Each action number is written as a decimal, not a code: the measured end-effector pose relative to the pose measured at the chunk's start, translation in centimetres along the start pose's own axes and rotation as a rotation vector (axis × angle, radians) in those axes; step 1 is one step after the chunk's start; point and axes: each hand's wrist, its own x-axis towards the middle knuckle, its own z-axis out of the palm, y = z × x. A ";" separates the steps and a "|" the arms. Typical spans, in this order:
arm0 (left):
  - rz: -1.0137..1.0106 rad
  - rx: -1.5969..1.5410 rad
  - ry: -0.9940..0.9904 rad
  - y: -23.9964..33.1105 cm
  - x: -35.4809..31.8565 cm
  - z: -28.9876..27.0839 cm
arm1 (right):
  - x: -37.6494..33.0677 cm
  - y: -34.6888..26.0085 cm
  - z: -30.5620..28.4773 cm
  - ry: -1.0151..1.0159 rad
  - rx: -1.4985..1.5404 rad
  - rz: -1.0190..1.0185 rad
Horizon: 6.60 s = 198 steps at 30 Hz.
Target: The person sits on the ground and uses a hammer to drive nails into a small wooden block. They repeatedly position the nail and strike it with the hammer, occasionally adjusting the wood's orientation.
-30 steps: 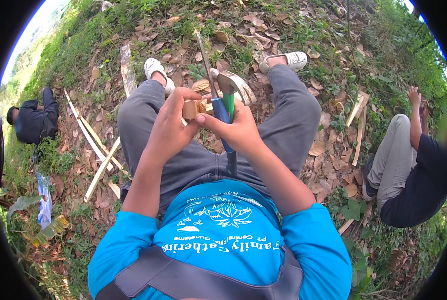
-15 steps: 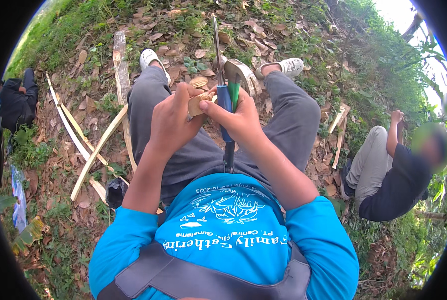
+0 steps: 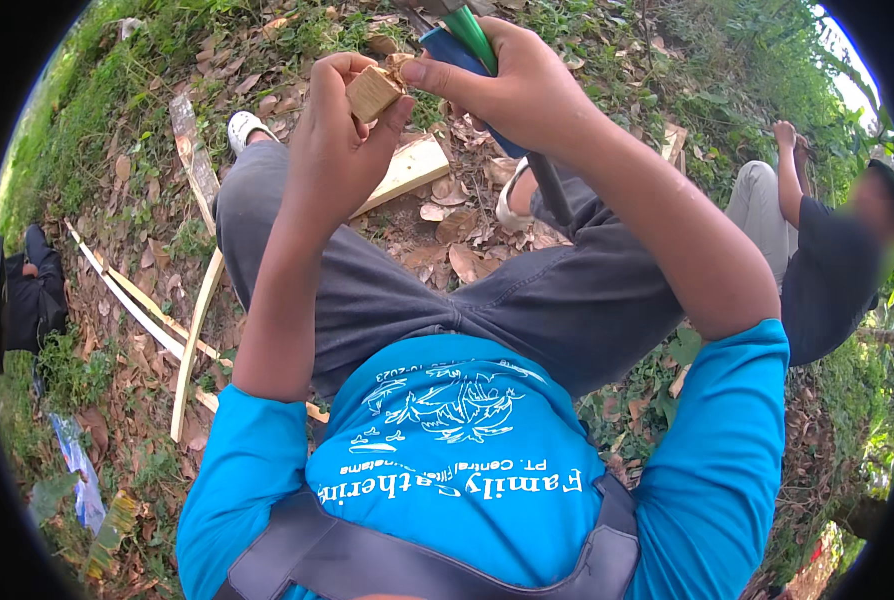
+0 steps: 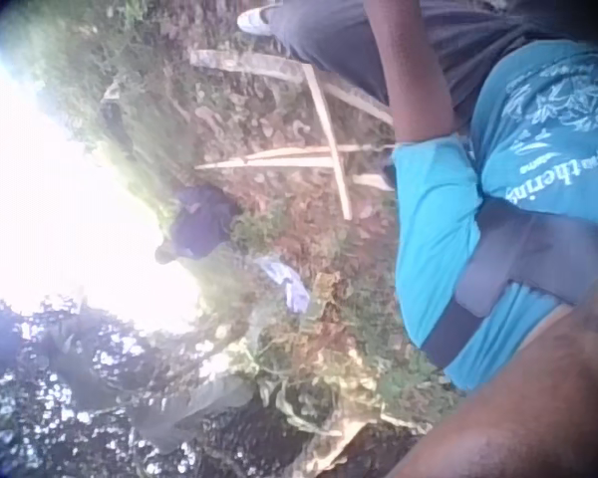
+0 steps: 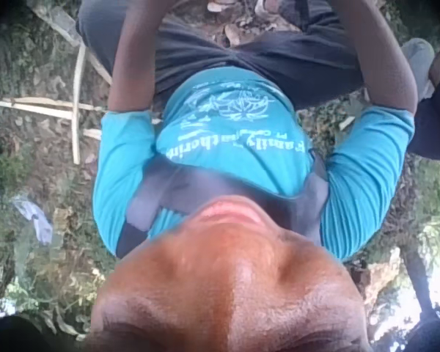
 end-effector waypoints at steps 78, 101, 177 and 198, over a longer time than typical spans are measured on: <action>-0.856 0.413 -0.119 -26.8 -11.6 18.5 | 14.4 20.6 10.0 -0.746 -0.405 0.172; -0.750 0.143 -0.073 -28.4 -13.0 17.7 | 14.3 27.0 6.3 -0.767 -0.118 0.574; -0.948 0.025 0.233 -30.3 -10.4 15.4 | 12.0 29.6 4.2 -0.532 0.058 0.464; -0.413 -0.140 -0.442 -13.1 8.2 6.6 | 9.3 33.5 1.3 -0.675 -0.002 0.444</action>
